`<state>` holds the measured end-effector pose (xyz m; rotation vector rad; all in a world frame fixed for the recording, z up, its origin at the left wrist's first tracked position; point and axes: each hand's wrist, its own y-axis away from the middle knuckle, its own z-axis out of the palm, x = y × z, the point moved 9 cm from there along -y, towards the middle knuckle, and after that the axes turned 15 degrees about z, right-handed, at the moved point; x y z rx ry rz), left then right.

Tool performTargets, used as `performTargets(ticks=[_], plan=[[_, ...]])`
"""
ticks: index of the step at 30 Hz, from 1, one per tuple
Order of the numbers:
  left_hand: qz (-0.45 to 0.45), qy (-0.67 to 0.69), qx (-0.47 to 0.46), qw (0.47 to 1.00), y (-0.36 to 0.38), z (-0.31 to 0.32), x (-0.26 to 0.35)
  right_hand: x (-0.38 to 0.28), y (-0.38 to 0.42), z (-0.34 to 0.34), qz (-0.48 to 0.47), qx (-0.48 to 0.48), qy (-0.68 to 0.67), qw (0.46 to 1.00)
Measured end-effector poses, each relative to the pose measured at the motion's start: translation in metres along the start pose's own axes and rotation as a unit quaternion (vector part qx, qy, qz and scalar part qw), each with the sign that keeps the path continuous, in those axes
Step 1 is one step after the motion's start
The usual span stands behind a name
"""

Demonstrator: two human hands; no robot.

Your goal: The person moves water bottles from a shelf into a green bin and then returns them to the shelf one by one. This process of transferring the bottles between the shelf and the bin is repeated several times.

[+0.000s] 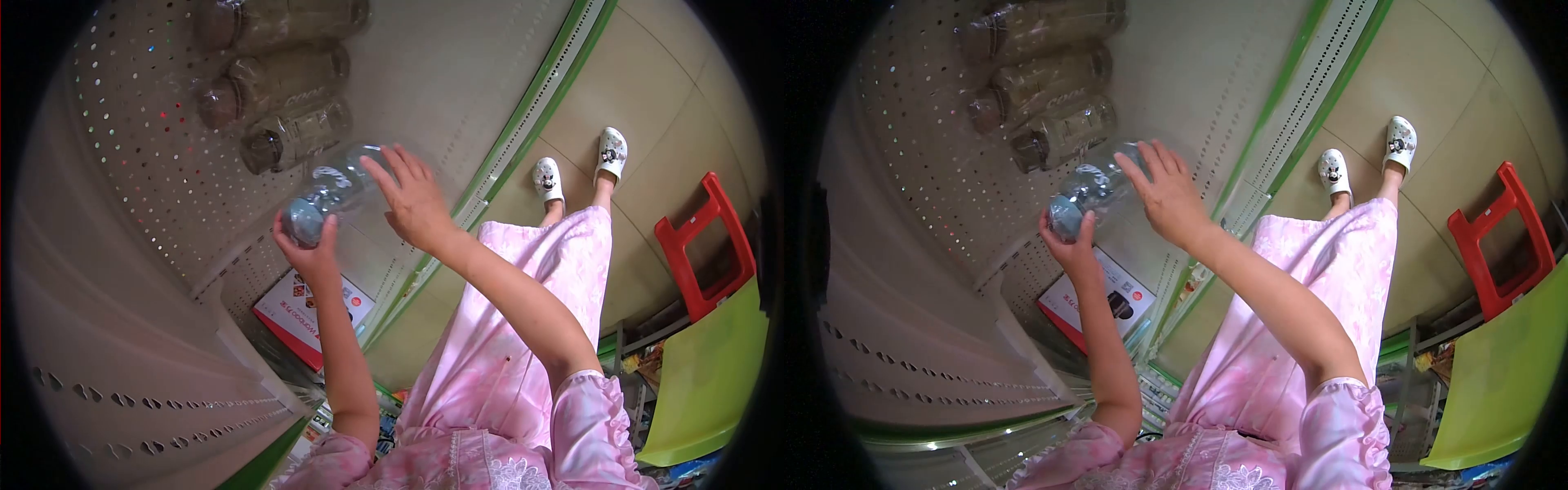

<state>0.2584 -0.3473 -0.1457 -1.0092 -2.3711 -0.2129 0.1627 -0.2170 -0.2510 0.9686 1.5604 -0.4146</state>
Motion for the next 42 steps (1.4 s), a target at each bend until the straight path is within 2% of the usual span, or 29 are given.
performTargets(ticks=[2,4,6,15,19,22,24,26,28,30,31,33,34,36,42], plan=[[-0.097,0.021,0.108,0.989,0.002,-0.021,-0.033,0.005,0.007,-0.005,0.022,-0.014,-0.020,0.999],[-0.106,0.013,0.128,0.986,-0.007,-0.030,-0.046,0.013,0.016,-0.011,0.045,-0.028,-0.039,0.998],[-0.206,0.072,0.221,0.950,-0.006,-0.039,-0.063,0.025,0.025,-0.014,0.076,-0.050,-0.037,0.995],[-0.111,0.092,0.200,0.969,-0.051,-0.039,-0.068,0.025,0.053,-0.023,0.065,-0.052,-0.075,0.994],[-0.102,0.089,0.212,0.968,-0.048,-0.034,-0.082,0.016,0.059,-0.029,0.054,-0.043,-0.076,0.995],[-0.129,0.152,0.235,0.951,-0.042,-0.027,-0.087,0.011,0.066,-0.034,0.056,-0.033,-0.069,0.996],[-0.171,0.124,0.240,0.948,-0.029,-0.023,-0.092,0.010,0.074,-0.040,0.058,-0.018,-0.068,0.996],[-0.144,0.119,0.244,0.952,-0.026,-0.028,-0.117,0.005,0.077,-0.045,0.058,-0.015,-0.056,0.997],[-0.121,0.115,0.243,0.956,-0.019,-0.030,-0.114,0.000,0.087,-0.053,0.066,-0.012,-0.042,0.997],[-0.143,-0.064,0.249,0.956,-0.005,-0.044,-0.091,-0.007,0.095,-0.058,0.064,-0.007,-0.038,0.997],[-0.139,-0.057,0.248,0.957,-0.007,-0.044,-0.099,-0.010,0.098,-0.061,0.062,0.001,-0.035,0.997],[-0.149,0.217,0.168,0.950,-0.018,-0.010,-0.130,-0.012,0.108,-0.069,0.065,0.011,-0.034,0.997],[-0.145,0.222,0.165,0.950,-0.020,-0.006,-0.133,-0.012,0.112,-0.072,0.064,0.018,-0.032,0.997],[-0.206,0.323,0.071,0.921,-0.020,0.032,-0.135,-0.007,0.116,-0.080,0.068,0.029,-0.030,0.997],[-0.192,0.241,0.050,0.950,-0.043,0.035,-0.177,0.024,0.130,-0.096,0.106,0.063,-0.007,0.992]])
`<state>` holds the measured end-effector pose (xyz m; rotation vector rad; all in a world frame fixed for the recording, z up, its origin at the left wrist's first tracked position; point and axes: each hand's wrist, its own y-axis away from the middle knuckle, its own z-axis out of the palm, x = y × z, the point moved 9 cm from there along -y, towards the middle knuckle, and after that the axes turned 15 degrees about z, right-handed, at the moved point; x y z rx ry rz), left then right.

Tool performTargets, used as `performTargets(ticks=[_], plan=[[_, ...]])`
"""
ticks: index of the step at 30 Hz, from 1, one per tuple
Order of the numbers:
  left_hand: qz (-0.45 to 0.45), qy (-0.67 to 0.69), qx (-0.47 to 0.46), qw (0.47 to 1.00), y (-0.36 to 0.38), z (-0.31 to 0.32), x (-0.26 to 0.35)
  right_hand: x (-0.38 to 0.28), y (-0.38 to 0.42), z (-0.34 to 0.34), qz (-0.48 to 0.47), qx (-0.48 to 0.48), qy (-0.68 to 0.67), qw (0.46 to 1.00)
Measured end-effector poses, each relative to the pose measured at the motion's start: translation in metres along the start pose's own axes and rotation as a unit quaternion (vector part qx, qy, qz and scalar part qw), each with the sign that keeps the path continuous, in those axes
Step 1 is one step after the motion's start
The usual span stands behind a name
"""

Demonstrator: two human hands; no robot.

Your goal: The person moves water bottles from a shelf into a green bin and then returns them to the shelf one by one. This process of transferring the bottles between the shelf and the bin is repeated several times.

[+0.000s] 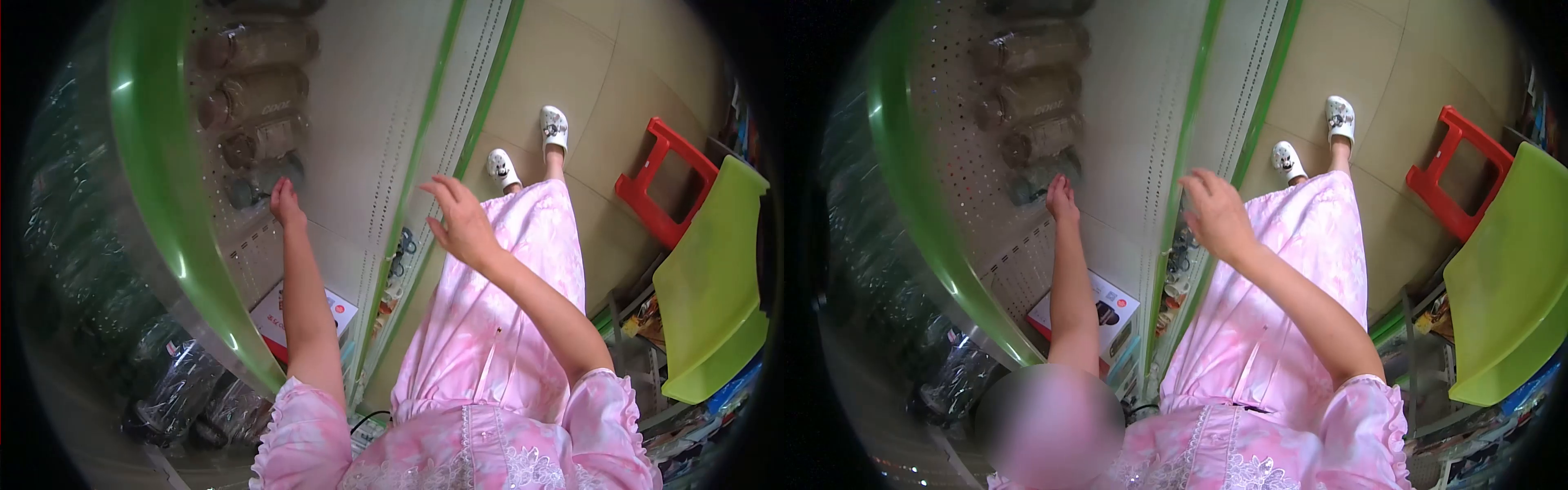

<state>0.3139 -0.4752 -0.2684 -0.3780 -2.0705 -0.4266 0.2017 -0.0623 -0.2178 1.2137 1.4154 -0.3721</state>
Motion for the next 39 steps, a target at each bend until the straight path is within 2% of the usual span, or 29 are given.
performTargets(ticks=[4,6,11,15,17,19,22,23,25,27,30,31,35,36,39], plan=[[-0.003,-0.011,-0.029,1.000,0.003,0.007,-0.005,0.018,0.001,-0.002,0.026,-0.007,-0.003,1.000],[-0.035,0.016,-0.046,0.998,0.014,0.020,-0.011,0.018,0.003,-0.001,0.025,-0.004,-0.004,1.000],[-0.038,0.015,-0.045,0.998,0.032,0.028,-0.009,0.004,0.013,0.005,0.002,-0.033,-0.007,0.999],[-0.035,0.004,-0.056,0.998,0.063,0.040,0.009,-0.016,0.025,-0.006,-0.033,-0.015,0.007,0.999],[-0.026,0.017,-0.097,0.995,0.092,0.059,0.021,-0.023,0.036,-0.017,-0.040,0.005,0.020,0.999],[-0.027,0.005,-0.182,0.983,0.115,0.083,0.006,-0.030,0.047,-0.037,-0.050,0.019,0.024,0.998],[-0.054,-0.013,-0.300,0.952,0.208,0.126,0.037,-0.027,0.082,-0.078,-0.036,0.046,0.050,0.997],[-0.051,-0.007,-0.349,0.936,0.239,0.141,0.045,-0.025,0.097,-0.103,-0.023,0.082,0.067,0.994],[-0.042,0.000,-0.420,0.907,0.298,0.159,0.067,-0.016,0.131,-0.138,0.023,0.090,0.059,0.994],[-0.019,-0.007,-0.531,0.847,0.359,0.172,0.102,-0.006,0.165,-0.176,0.037,0.145,0.038,0.988],[0.024,-0.024,-0.618,0.786,0.423,0.170,0.145,-0.014,0.232,-0.236,0.031,0.241,0.028,0.970],[0.064,-0.033,-0.629,0.774,0.436,0.168,0.161,-0.011,0.252,-0.254,0.050,0.277,-0.006,0.959],[0.082,-0.052,-0.666,0.739,0.462,0.206,0.173,0.032,0.294,-0.326,0.125,0.392,-0.097,0.906],[0.082,-0.067,-0.660,0.743,0.465,0.214,0.177,0.041,0.301,-0.342,0.127,0.401,-0.101,0.902],[0.078,-0.093,-0.650,0.750,0.476,0.234,0.196,0.065,0.345,-0.395,0.097,0.539,-0.133,0.826]])
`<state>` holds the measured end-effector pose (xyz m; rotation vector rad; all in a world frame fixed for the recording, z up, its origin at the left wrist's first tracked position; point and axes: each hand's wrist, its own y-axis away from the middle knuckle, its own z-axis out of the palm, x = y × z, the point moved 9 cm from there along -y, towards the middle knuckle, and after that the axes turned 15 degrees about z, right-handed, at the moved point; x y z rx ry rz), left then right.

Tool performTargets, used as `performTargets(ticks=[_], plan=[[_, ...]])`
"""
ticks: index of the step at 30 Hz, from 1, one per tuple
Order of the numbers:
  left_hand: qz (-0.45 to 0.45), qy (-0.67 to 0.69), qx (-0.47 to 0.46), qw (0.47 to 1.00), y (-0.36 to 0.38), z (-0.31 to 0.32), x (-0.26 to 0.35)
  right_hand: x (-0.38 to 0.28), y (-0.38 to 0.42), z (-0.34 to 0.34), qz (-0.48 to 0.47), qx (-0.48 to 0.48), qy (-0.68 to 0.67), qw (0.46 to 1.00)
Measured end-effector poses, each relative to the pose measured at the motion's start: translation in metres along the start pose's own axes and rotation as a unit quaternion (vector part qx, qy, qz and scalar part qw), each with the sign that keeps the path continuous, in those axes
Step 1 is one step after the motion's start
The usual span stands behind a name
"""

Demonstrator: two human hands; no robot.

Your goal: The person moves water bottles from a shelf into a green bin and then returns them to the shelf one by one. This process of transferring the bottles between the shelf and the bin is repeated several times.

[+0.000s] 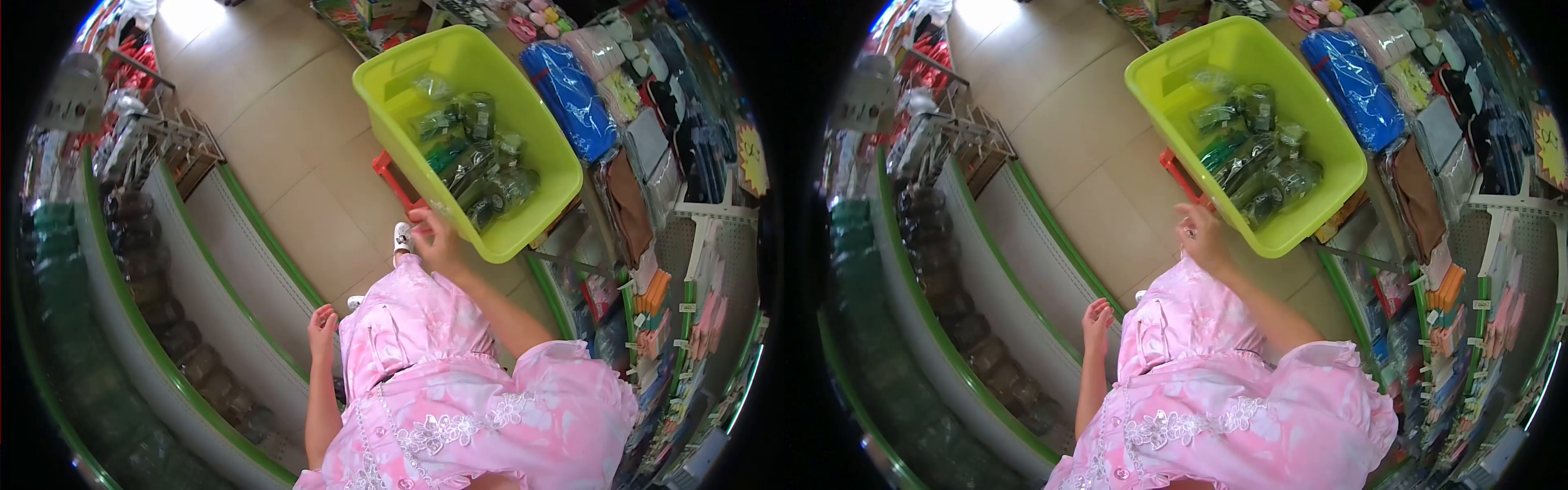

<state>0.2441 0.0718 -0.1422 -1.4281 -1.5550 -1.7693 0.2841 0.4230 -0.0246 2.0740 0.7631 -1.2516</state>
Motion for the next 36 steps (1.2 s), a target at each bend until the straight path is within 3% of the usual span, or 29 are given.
performTargets(ticks=[4,6,11,12,13,14,15,17,19,21,24,25,27,31,34,36], plan=[[0.018,-0.011,0.002,1.000,-0.039,0.026,0.042,0.045,-0.056,-0.060,0.087,0.090,-0.055,0.991],[0.038,-0.020,-0.013,0.999,-0.060,0.046,0.067,0.101,-0.080,-0.072,0.207,0.104,-0.108,0.967],[0.104,-0.069,-0.074,0.989,-0.079,0.095,0.126,0.161,-0.090,-0.098,0.234,0.213,-0.052,0.947],[0.105,-0.088,-0.098,0.986,-0.080,0.106,0.136,0.198,-0.079,-0.100,0.379,0.241,-0.197,0.871],[0.105,-0.106,-0.122,0.981,-0.081,0.117,0.144,0.228,-0.062,-0.091,0.505,0.257,-0.334,0.754],[0.103,-0.114,-0.125,0.980,-0.078,0.123,0.153,0.258,-0.057,-0.080,0.525,0.209,-0.443,0.696],[0.103,-0.129,-0.145,0.976,-0.081,0.131,0.157,0.258,-0.056,-0.086,0.526,0.214,-0.449,0.690],[0.102,-0.149,-0.174,0.968,-0.090,0.144,0.163,0.266,-0.045,-0.086,0.517,0.268,-0.597,0.551],[0.110,-0.156,-0.211,0.959,-0.102,0.161,0.168,0.281,-0.051,-0.093,0.465,0.296,-0.638,0.538],[0.112,-0.166,-0.239,0.950,-0.112,0.177,0.178,0.291,-0.047,-0.087,0.462,0.330,-0.717,0.403],[0.134,-0.183,-0.292,0.929,-0.137,0.203,0.194,0.300,-0.048,-0.084,0.434,0.387,-0.736,0.347],[0.153,-0.189,-0.316,0.917,-0.143,0.212,0.202,0.300,-0.048,-0.082,0.431,0.391,-0.738,0.341],[0.169,-0.198,-0.348,0.901,-0.160,0.227,0.216,0.299,-0.061,-0.091,0.338,0.408,-0.758,0.381],[0.229,-0.212,-0.400,0.862,-0.195,0.252,0.255,0.300,-0.050,-0.086,0.349,0.443,-0.764,0.313],[0.254,-0.174,-0.409,0.859,-0.222,0.269,0.279,0.294,-0.038,-0.086,0.336,0.426,-0.758,0.362],[0.250,-0.148,-0.420,0.860,-0.233,0.285,0.292,0.261,-0.027,-0.083,0.341,0.423,-0.757,0.363]])
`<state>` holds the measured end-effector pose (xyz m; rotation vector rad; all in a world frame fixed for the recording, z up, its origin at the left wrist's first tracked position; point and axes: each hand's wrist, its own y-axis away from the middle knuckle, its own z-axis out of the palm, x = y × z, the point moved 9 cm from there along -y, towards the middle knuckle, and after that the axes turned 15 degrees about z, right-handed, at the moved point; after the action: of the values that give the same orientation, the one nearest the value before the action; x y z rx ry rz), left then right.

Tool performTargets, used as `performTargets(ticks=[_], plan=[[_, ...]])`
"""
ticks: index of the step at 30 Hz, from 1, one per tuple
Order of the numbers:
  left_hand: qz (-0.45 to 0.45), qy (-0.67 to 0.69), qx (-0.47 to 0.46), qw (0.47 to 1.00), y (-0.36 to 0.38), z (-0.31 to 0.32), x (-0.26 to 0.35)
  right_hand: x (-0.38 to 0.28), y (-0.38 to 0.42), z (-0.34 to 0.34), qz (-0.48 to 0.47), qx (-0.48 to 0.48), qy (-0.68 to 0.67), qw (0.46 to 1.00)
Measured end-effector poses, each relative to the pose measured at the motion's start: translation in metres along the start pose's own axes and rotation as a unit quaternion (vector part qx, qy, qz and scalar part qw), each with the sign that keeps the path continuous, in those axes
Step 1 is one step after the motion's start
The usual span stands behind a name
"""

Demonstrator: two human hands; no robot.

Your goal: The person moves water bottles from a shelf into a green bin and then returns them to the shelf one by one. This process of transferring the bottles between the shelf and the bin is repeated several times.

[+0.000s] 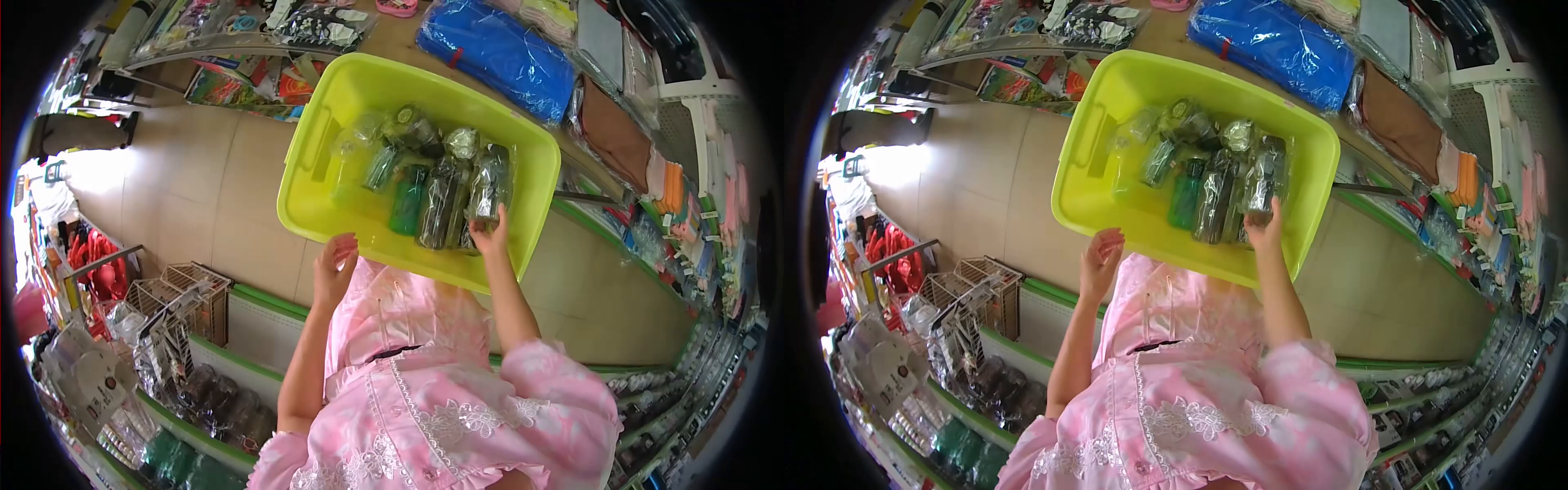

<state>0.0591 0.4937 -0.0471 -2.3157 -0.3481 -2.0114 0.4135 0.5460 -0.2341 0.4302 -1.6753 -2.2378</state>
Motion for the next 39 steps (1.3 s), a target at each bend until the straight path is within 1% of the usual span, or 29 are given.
performTargets(ticks=[1,2,3,4,5,6,7,8,9,10,11,12,13,15,16,17,19,21,22,24,25,27,30,31,34,35,36,37,39], plan=[[-0.001,0.005,-0.004,1.000,-0.012,0.000,0.002,0.006,0.021,0.002,0.008,-0.001,0.006,1.000],[-0.005,0.030,-0.032,0.999,-0.024,0.006,0.005,0.014,0.039,0.012,0.044,-0.072,0.030,0.996],[-0.011,0.055,-0.060,0.997,-0.033,0.014,0.008,0.020,0.059,0.016,0.040,-0.067,0.029,0.997],[-0.015,0.057,-0.063,0.996,-0.041,0.018,0.012,0.033,0.083,0.039,0.042,-0.135,0.090,0.986],[-0.008,0.121,-0.069,0.990,-0.049,0.029,0.019,0.046,0.101,0.055,0.043,-0.203,0.151,0.967],[0.000,0.184,-0.074,0.980,-0.054,0.037,0.025,0.055,0.111,0.057,0.031,-0.212,0.252,0.944],[-0.001,0.185,-0.076,0.980,-0.055,0.040,0.025,0.062,0.117,0.057,0.029,-0.211,0.250,0.945],[-0.022,0.245,-0.082,0.966,-0.053,0.046,0.022,0.076,0.127,0.068,-0.036,-0.189,0.434,0.880],[-0.043,0.305,-0.087,0.947,-0.053,0.050,0.016,0.091,0.135,0.081,-0.099,-0.158,0.601,0.777],[-0.044,0.280,-0.047,0.958,-0.053,0.041,-0.013,0.105,0.136,0.092,-0.099,-0.157,0.600,0.778],[-0.045,0.279,-0.047,0.958,-0.055,0.033,-0.014,0.130,0.137,0.107,-0.042,-0.211,0.558,0.802],[-0.045,0.316,0.003,0.948,-0.057,0.016,-0.017,0.149,0.138,0.122,0.016,-0.263,0.510,0.819],[-0.043,0.351,0.053,0.934,-0.058,-0.003,-0.020,0.155,0.138,0.134,0.019,-0.264,0.509,0.819],[-0.038,0.365,0.077,0.927,-0.056,-0.039,-0.028,0.182,0.136,0.162,0.052,-0.313,0.642,0.698],[-0.034,0.381,0.101,0.919,-0.051,-0.058,-0.033,0.189,0.106,0.150,0.145,-0.291,0.616,0.718],[-0.037,0.377,0.105,0.919,-0.048,-0.069,-0.030,0.195,0.075,0.148,0.151,-0.292,0.615,0.716],[-0.030,0.468,0.153,0.870,-0.040,-0.093,-0.020,0.181,-0.001,0.143,0.062,-0.137,0.640,0.754],[-0.031,0.450,0.170,0.876,-0.018,-0.118,-0.041,0.178,-0.047,0.147,0.034,0.043,0.640,0.767],[-0.022,0.439,0.167,0.882,-0.008,-0.125,-0.043,0.189,-0.076,0.149,0.041,0.045,0.641,0.765],[-0.024,0.424,0.188,0.886,0.011,-0.132,-0.047,0.180,-0.130,0.138,-0.071,0.172,0.642,0.744],[-0.026,0.422,0.193,0.885,0.017,-0.131,-0.047,0.185,-0.139,0.141,-0.066,0.172,0.646,0.741],[-0.033,0.419,0.199,0.886,0.030,-0.125,-0.044,0.182,-0.139,0.150,-0.122,0.182,0.592,0.776],[-0.070,0.415,0.260,0.869,0.051,-0.118,-0.050,0.179,-0.139,0.142,-0.118,0.221,0.569,0.783],[-0.093,0.421,0.296,0.853,0.060,-0.116,-0.055,0.181,-0.138,0.141,-0.114,0.218,0.578,0.778],[-0.075,0.404,0.300,0.861,0.069,-0.112,-0.053,0.166,-0.134,0.138,-0.154,0.187,0.580,0.778],[-0.056,0.395,0.296,0.868,0.070,-0.111,-0.050,0.178,-0.123,0.134,-0.046,0.093,0.563,0.820],[-0.047,0.398,0.300,0.866,0.071,-0.109,-0.046,0.190,-0.104,0.134,0.064,-0.003,0.535,0.842],[-0.034,0.398,0.299,0.866,0.071,-0.106,-0.039,0.180,-0.084,0.132,0.061,-0.010,0.542,0.838],[-0.011,0.397,0.309,0.864,0.070,-0.098,-0.029,0.193,-0.041,0.117,0.272,-0.070,0.488,0.826]])
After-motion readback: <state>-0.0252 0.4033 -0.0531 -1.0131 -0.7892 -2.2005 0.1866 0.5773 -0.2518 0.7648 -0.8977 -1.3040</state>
